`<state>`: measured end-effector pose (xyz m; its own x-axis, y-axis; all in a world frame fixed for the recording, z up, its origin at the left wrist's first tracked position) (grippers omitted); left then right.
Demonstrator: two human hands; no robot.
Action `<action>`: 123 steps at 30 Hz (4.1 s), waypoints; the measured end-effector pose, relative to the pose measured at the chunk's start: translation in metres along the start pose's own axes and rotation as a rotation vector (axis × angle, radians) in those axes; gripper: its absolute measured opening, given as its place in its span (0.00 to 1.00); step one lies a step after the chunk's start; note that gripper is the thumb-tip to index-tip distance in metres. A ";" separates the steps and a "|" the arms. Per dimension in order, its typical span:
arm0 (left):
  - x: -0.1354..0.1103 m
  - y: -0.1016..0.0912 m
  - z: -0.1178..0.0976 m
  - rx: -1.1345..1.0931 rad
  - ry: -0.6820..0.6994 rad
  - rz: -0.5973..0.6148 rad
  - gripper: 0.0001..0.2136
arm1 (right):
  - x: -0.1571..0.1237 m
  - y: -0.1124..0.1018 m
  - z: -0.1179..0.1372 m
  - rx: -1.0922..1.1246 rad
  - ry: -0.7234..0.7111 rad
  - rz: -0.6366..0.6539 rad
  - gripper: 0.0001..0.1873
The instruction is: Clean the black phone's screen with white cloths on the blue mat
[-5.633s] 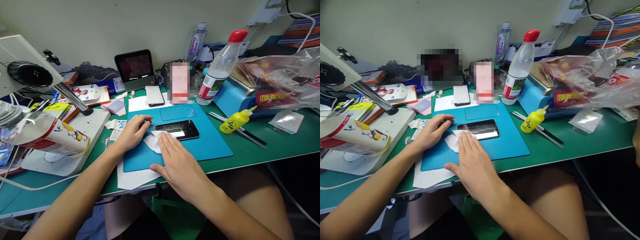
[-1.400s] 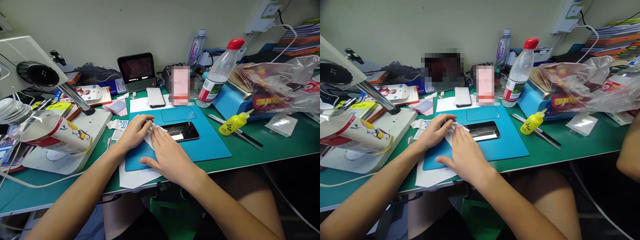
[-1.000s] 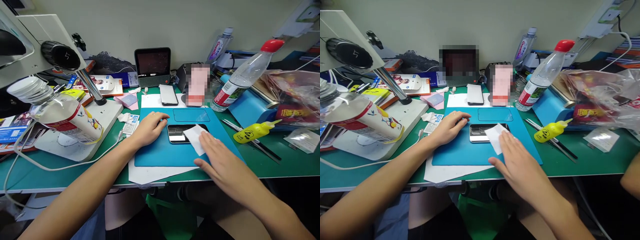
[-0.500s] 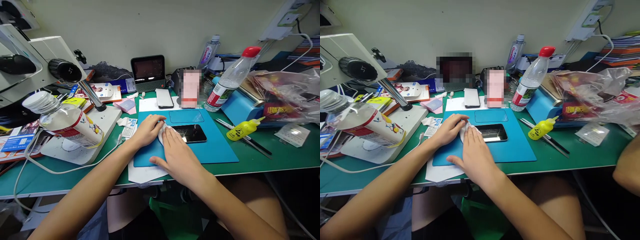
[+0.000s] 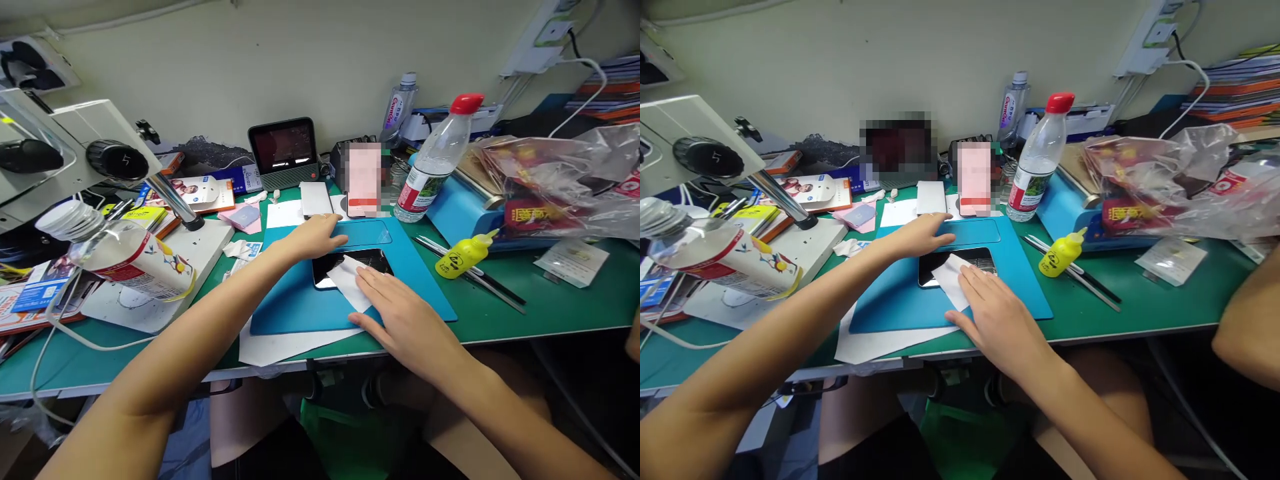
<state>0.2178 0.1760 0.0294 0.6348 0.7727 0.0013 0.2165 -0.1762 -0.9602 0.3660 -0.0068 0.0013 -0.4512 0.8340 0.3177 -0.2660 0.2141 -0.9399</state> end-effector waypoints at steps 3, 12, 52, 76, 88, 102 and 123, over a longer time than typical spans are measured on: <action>0.007 0.000 -0.006 0.072 0.053 -0.002 0.30 | -0.016 -0.004 -0.014 -0.045 0.040 -0.048 0.34; 0.010 -0.002 -0.006 0.234 0.105 0.029 0.29 | -0.035 -0.024 -0.054 -0.075 0.193 -0.081 0.36; -0.087 0.007 0.039 -0.416 0.172 -0.170 0.48 | 0.069 -0.028 -0.097 0.131 -0.292 0.057 0.42; -0.081 0.013 0.035 -0.185 0.070 -0.067 0.38 | 0.064 -0.001 -0.105 0.155 -0.449 0.045 0.37; -0.080 0.014 0.036 -0.193 0.061 -0.066 0.33 | 0.064 0.002 -0.105 0.188 -0.401 0.084 0.39; -0.082 0.015 0.032 -0.209 0.046 -0.040 0.30 | 0.017 -0.034 -0.081 0.256 0.220 0.015 0.47; -0.085 0.015 0.030 -0.234 0.020 -0.065 0.31 | 0.002 -0.007 -0.080 0.516 0.404 0.029 0.42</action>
<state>0.1454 0.1260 0.0068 0.6277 0.7754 0.0686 0.4222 -0.2651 -0.8669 0.4352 0.0340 -0.0018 -0.1356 0.9826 0.1270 -0.6783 0.0014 -0.7348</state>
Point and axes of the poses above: each hand's wrist, its own x-axis towards the middle knuckle, its own y-axis out of the palm, z = x × y, the point moved 1 cm from there along x, towards the middle knuckle, and after that the axes turned 7 degrees about -y, right-handed, at the moved point
